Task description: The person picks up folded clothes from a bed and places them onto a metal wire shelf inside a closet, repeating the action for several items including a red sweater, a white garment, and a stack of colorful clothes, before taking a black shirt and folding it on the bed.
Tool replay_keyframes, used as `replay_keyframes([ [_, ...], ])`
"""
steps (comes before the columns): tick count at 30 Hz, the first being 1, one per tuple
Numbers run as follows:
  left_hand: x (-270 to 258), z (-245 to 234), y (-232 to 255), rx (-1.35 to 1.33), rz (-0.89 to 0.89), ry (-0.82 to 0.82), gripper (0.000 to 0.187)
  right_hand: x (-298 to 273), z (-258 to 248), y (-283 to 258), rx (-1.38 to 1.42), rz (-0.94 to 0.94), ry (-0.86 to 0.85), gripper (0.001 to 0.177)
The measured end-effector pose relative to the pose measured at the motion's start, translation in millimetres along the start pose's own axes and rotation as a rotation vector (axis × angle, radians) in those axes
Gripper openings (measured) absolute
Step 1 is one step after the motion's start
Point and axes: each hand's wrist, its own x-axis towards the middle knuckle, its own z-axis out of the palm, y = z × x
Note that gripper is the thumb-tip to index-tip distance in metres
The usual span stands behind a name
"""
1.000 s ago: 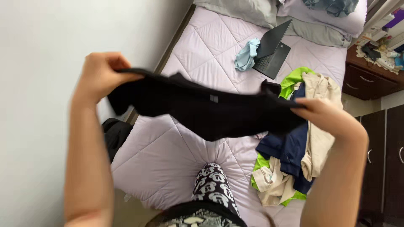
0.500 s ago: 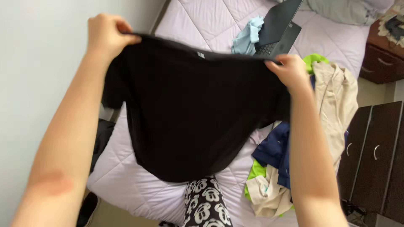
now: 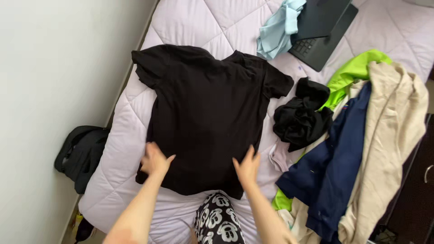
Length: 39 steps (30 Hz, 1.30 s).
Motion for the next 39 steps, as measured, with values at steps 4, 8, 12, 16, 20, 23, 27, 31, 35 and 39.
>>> replay_keyframes([
  [4,41,93,-103,-0.153,-0.254,0.165,0.12,-53,62,91,0.074,0.292,-0.117,0.109],
  [8,93,144,-181,-0.329,-0.114,0.066,0.062,-53,129,170,0.306,0.444,-0.219,0.092],
  [12,66,89,-188,-0.62,0.116,0.047,0.05,-40,130,171,0.436,0.497,-0.245,0.071],
  [16,63,67,-220,-0.727,0.181,0.041,0.046,-37,131,207,0.01,0.453,-0.152,0.076],
  [20,56,55,-240,-0.655,0.262,0.068,0.045,-122,54,134,0.252,0.476,-0.047,0.062],
  [23,32,42,-256,-0.616,0.256,0.061,0.045,-179,26,113,0.415,0.51,-0.089,0.063],
  [27,10,58,-291,-0.605,0.209,0.053,0.048,-240,15,107,0.542,0.569,-0.087,0.063],
  [31,1,96,-343,-0.649,0.19,0.057,0.05,-272,53,168,0.57,0.559,-0.056,0.049],
  [35,-18,109,-368,-0.7,0.171,0.068,0.044,-312,37,147,0.66,0.577,-0.006,0.039],
  [39,-53,89,-384,-0.82,0.057,-0.033,0.036,-324,73,200,0.639,0.655,-0.06,0.041],
])
